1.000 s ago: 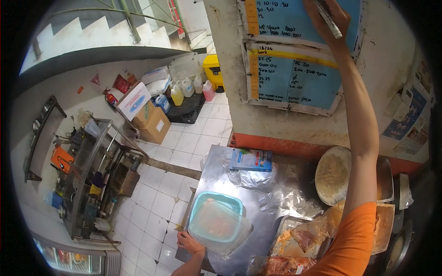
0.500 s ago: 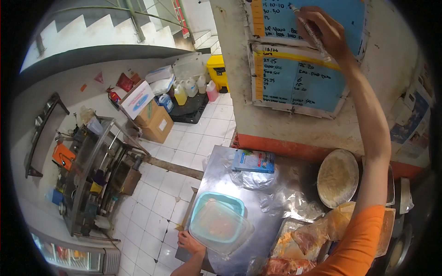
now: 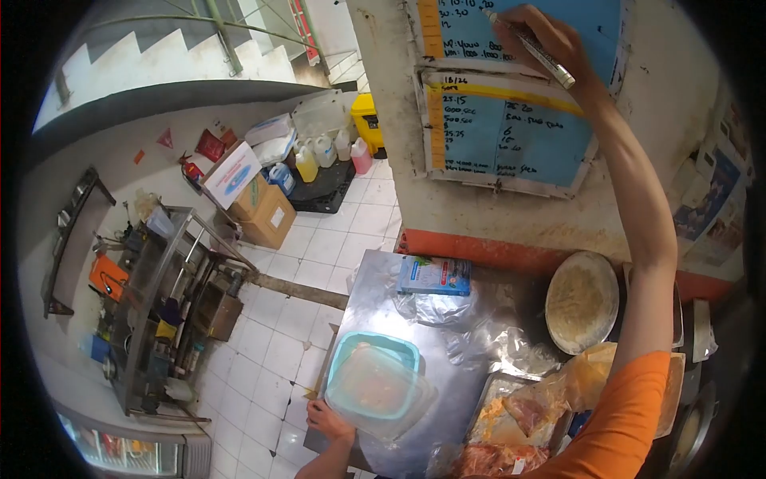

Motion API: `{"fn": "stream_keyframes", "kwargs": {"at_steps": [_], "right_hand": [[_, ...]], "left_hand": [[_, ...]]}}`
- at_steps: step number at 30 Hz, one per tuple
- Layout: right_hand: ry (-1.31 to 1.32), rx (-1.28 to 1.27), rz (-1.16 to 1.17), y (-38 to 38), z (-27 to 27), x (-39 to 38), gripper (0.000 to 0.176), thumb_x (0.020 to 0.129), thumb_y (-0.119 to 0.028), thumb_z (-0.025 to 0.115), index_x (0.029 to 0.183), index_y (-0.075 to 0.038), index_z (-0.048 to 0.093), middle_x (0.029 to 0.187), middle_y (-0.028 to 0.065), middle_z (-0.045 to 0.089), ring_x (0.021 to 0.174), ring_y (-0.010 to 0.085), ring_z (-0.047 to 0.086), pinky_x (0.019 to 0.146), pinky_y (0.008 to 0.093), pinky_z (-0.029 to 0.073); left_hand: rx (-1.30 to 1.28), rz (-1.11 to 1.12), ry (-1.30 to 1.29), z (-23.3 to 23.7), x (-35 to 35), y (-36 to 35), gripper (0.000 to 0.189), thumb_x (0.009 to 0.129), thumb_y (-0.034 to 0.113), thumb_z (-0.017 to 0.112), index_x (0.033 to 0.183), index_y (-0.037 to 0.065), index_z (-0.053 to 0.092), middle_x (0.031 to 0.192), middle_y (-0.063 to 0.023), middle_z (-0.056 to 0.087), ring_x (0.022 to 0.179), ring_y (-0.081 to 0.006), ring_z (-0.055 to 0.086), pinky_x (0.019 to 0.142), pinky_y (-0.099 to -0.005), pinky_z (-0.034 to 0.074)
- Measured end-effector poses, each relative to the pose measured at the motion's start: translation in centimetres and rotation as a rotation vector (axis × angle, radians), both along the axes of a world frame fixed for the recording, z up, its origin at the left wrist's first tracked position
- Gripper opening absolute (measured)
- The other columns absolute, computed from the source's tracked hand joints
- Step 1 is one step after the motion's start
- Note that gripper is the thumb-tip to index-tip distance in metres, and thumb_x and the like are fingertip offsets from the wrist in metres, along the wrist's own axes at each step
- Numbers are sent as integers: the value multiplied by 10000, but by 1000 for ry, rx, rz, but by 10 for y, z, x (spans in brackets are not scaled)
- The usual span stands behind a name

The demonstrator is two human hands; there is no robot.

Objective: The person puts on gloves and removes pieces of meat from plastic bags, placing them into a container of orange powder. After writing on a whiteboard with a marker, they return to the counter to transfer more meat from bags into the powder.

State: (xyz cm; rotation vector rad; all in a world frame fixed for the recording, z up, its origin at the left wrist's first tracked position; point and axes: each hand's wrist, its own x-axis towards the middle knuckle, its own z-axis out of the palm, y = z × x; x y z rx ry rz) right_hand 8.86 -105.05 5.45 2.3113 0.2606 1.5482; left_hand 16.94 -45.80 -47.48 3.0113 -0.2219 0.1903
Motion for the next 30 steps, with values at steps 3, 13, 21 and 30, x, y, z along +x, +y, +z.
{"fn": "stream_keyframes", "kwargs": {"at_steps": [3,13,21,30], "right_hand": [[-9,-120,62,-1,3,4,130,938,-91,729,993,-67,613,840,73,702,712,150,693,586,294,555],[-74,-81,19,-5,3,3,96,959,-101,709,972,-76,618,773,52,678,674,120,668,561,282,525],[-366,70,125,-37,15,6,203,1013,-248,621,935,-67,575,631,48,591,496,150,529,477,322,458],[62,1111,408,188,-127,-77,164,1004,-214,626,1039,-53,624,910,14,663,694,72,593,543,259,500]], "left_hand": [[-28,11,47,6,-2,-2,712,722,456,807,1161,49,422,1340,-149,408,1317,-311,405,1111,-512,265],[-6,-7,34,1,-2,-1,700,698,434,833,1145,79,427,1305,-123,415,1318,-300,412,1119,-529,260],[-90,-55,60,12,-3,4,662,736,445,804,1166,74,465,1342,-133,443,1315,-324,415,1118,-532,269],[-153,-1,16,12,-4,3,363,928,316,645,1151,69,501,1330,-143,464,1289,-327,430,1103,-525,281]]}}
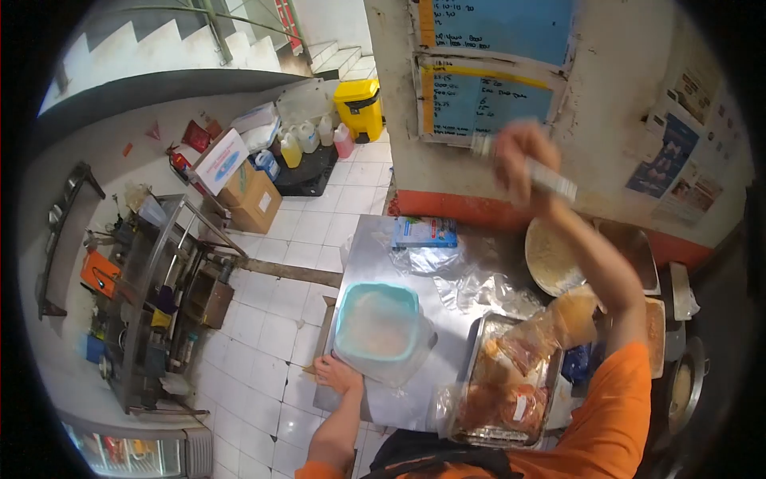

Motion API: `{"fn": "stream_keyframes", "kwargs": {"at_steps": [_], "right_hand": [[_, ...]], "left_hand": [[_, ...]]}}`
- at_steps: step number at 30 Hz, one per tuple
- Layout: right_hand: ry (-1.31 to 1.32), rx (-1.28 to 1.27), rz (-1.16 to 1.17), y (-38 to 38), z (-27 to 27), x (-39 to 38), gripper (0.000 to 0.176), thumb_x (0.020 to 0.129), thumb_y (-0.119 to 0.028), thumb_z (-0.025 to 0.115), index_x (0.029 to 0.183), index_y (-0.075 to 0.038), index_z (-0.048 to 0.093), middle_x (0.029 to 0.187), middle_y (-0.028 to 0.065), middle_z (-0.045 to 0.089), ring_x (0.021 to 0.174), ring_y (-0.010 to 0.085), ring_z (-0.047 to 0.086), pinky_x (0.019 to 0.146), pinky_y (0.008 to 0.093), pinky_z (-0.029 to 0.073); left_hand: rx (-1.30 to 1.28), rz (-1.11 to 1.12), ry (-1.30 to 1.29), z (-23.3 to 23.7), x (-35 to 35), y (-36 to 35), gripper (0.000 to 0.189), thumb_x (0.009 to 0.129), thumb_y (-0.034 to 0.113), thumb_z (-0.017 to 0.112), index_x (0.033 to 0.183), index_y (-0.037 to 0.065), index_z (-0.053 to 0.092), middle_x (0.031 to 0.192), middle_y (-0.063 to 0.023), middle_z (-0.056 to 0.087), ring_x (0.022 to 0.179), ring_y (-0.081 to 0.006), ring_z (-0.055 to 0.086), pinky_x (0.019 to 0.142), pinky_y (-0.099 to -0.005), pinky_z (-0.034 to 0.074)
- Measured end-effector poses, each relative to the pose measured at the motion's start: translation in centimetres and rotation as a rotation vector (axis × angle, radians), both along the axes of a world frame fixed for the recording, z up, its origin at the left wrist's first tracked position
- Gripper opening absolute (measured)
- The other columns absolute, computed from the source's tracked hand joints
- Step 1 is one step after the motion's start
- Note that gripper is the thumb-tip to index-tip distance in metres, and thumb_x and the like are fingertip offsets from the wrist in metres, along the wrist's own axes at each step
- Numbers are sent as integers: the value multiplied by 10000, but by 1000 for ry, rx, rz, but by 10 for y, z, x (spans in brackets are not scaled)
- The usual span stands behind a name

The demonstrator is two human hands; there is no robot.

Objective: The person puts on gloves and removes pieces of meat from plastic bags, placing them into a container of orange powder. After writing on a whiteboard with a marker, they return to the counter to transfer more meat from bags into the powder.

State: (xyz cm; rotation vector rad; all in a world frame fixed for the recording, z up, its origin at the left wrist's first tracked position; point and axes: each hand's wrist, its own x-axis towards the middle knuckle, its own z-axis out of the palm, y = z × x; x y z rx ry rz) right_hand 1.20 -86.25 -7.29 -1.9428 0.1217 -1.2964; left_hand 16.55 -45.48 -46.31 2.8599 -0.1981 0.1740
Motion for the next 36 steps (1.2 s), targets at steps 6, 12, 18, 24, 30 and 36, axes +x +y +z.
{"fn": "stream_keyframes", "kwargs": {"at_steps": [6,12,18,24,30,36], "right_hand": [[578,540,369,223,-114,-134,241,1012,-216,644,1101,7,662,847,91,734,700,137,715,604,285,591],[294,1300,301,353,-185,-185,176,1024,-95,594,1132,44,594,1064,182,686,1012,308,723,846,429,642],[-66,1364,326,380,-171,-183,184,1032,-108,559,1146,36,551,1110,146,602,1134,361,666,969,508,590],[-112,1196,202,391,-177,-199,143,987,-79,583,1076,31,605,1072,140,653,987,236,694,910,401,589],[132,864,66,393,-168,-201,110,951,-99,660,1005,-4,672,903,58,678,859,126,670,737,260,527],[304,981,14,405,-144,-180,177,994,-169,639,907,-15,644,813,42,659,749,92,635,656,260,508]], "left_hand": [[-306,-56,-70,-16,4,17,201,1031,182,512,1010,19,629,1200,-169,576,1178,-327,524,1076,-519,329],[-771,-426,159,84,-61,83,236,995,119,620,1152,-44,690,1132,-180,714,1055,-340,675,929,-385,518],[-1086,-848,951,177,-153,73,250,932,-36,694,1178,-80,698,1111,-147,737,985,-174,702,903,-284,555],[-1081,-1313,1022,203,-147,51,268,914,-44,704,1182,-63,707,1079,-154,743,974,-192,706,865,-290,555],[-899,-1557,815,235,-137,58,254,878,-43,723,1132,-47,723,1028,-171,750,930,-213,723,814,-305,561],[-751,-1612,665,247,-123,69,188,886,0,728,1073,-15,729,975,-150,749,879,-198,725,765,-297,550]]}}
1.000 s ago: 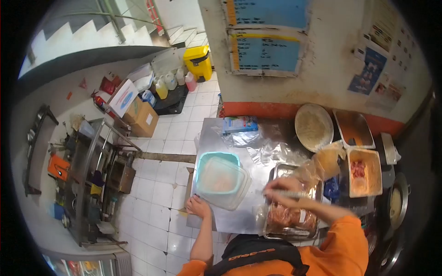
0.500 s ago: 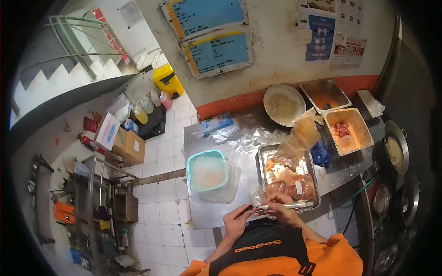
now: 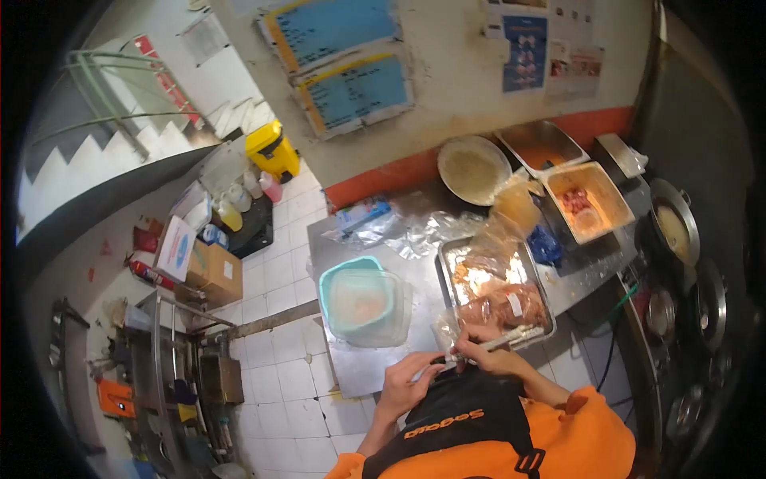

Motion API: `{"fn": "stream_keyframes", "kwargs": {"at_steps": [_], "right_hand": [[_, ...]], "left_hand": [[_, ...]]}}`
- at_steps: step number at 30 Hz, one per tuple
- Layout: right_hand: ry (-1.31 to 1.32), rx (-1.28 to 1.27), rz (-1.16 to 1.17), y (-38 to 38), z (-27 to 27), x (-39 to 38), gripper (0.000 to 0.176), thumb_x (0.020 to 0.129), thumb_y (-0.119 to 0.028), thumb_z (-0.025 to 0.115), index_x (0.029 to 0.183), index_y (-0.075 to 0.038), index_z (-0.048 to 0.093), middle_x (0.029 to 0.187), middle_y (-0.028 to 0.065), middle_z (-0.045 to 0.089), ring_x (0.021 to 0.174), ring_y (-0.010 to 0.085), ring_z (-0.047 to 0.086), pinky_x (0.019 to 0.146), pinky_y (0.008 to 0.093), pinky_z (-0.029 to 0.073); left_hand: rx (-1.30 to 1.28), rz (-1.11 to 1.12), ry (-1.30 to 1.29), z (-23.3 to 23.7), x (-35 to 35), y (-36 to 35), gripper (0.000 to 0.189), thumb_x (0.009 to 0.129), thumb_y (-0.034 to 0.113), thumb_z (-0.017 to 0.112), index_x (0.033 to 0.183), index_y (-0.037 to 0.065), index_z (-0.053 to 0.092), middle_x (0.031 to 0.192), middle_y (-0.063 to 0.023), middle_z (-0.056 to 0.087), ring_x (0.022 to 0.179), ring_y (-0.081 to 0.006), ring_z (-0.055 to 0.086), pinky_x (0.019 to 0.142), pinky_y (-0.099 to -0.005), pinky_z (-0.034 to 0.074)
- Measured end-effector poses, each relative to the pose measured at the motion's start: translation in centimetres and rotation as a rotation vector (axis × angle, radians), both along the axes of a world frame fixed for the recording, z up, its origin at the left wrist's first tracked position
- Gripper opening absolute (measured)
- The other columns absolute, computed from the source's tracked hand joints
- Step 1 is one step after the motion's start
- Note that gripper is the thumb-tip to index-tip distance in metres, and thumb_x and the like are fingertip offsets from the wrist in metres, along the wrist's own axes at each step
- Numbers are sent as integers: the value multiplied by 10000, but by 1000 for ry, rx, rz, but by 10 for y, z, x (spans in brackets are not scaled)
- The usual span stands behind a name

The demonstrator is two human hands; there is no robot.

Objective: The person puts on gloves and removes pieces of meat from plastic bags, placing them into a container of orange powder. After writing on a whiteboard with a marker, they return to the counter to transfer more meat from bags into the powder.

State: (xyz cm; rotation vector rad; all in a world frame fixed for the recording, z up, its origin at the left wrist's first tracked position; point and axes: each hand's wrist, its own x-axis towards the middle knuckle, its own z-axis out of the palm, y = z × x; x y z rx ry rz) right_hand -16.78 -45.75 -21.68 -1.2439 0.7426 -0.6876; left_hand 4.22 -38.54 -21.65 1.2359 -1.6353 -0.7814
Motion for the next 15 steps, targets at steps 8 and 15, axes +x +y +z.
{"fn": "stream_keyframes", "kwargs": {"at_steps": [8,15], "right_hand": [[194,-473,78,10,5,5,203,947,-175,626,808,-37,573,658,124,604,597,242,619,560,367,460],[344,-539,107,10,-24,-30,567,873,-414,789,1231,-17,600,886,190,709,788,357,702,696,422,546]], "left_hand": [[436,-308,450,-36,6,6,234,1056,131,547,1110,-47,689,840,-26,657,767,-101,591,728,-266,494],[645,-326,440,-94,1,-17,243,1051,171,566,993,-23,698,832,-13,661,775,-88,577,731,-243,473]]}}
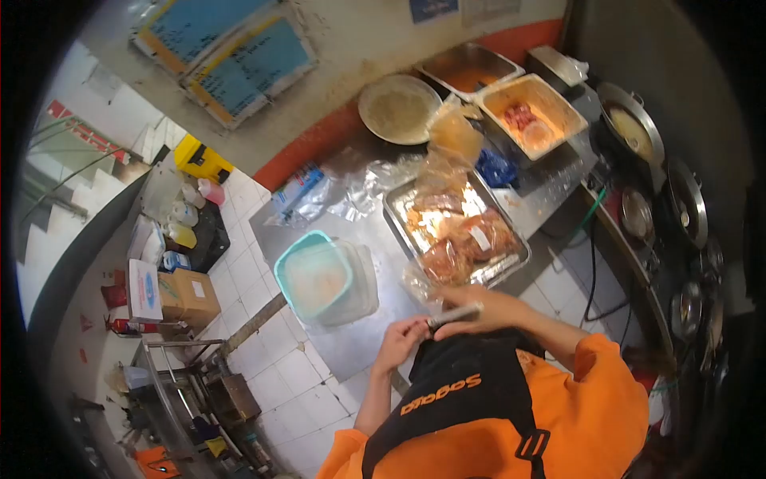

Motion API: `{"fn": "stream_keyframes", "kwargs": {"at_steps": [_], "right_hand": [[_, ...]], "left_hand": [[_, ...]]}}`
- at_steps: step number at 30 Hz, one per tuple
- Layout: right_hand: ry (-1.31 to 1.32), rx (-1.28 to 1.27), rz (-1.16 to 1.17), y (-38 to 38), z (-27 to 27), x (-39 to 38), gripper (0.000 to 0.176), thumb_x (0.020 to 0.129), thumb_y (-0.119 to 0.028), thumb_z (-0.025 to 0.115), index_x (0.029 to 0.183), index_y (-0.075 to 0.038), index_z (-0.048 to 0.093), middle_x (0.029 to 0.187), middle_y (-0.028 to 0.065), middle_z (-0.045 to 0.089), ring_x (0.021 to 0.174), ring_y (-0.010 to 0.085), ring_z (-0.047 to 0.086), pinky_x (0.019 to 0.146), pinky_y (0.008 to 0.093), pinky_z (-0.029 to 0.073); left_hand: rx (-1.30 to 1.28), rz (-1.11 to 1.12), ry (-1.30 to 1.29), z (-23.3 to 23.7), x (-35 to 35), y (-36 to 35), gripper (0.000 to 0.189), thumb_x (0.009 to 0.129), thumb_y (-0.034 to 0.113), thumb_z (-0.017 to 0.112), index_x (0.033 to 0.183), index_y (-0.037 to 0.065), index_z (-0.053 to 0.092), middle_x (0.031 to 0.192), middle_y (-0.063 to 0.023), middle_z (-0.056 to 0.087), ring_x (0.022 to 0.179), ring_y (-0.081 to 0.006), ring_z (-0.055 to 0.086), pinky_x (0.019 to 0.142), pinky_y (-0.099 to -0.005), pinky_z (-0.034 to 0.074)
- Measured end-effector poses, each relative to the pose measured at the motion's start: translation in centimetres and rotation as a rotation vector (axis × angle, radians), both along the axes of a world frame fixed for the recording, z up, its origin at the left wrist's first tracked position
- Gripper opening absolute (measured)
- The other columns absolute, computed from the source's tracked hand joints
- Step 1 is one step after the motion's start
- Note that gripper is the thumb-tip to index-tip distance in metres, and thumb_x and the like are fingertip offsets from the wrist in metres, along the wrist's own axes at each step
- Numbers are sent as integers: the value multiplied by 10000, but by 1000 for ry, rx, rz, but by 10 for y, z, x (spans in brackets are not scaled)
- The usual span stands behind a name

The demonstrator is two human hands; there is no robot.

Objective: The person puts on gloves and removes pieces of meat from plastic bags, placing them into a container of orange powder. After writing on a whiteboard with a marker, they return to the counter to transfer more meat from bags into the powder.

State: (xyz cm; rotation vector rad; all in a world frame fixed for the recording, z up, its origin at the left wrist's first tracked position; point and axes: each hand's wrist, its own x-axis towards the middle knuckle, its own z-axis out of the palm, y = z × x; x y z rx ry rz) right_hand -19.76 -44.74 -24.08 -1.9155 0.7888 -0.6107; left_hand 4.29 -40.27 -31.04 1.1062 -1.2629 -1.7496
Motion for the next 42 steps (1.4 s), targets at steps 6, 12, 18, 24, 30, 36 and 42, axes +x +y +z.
{"fn": "stream_keyframes", "kwargs": {"at_steps": [6,12,18,24,30,36,42], "right_hand": [[491,243,-221,4,-14,-77,743,895,-476,738,1386,34,512,943,202,738,875,357,717,780,417,561],[594,152,-324,10,-30,-117,620,929,-434,703,1334,14,566,972,184,745,919,370,707,830,447,546],[471,299,-405,-3,-5,-161,582,927,-400,718,1320,4,578,932,176,744,861,350,714,778,420,554],[224,192,-574,-27,-10,-248,400,910,-233,751,1207,16,654,895,149,744,796,252,730,724,354,563],[-26,-120,-851,-127,-14,-348,197,940,-111,676,1087,12,720,884,126,753,778,187,728,703,310,561],[464,-107,-323,-332,-64,-382,247,896,-99,622,1088,6,738,889,153,749,855,243,716,772,364,561],[824,-671,-471,-402,-139,-385,223,933,-124,580,1088,-1,682,1172,197,656,1143,289,594,971,402,470]], "left_hand": [[104,520,-320,-128,28,3,275,1026,229,631,1019,-27,729,799,-15,680,670,-76,580,634,-238,482],[-63,715,-563,-163,27,-11,574,890,167,774,1349,-91,547,1008,-162,745,711,-145,668,710,-287,536],[-22,689,-812,-99,-19,-16,736,804,168,786,1417,-97,475,943,-198,743,771,-246,708,824,-361,544],[-186,760,-940,-97,-57,-25,636,834,147,755,1396,-48,530,1087,-177,711,920,-219,700,741,-331,556],[-268,961,-741,-49,-163,-48,487,934,56,686,1393,-15,541,1327,-141,614,1045,-212,661,759,-301,591],[-404,964,-486,-2,-285,-69,393,930,26,680,1314,22,592,1254,-104,624,1017,-192,674,767,-281,576],[-601,779,-545,32,-347,-85,271,934,55,687,1202,12,686,1207,-120,698,969,-149,689,774,-277,565]]}}
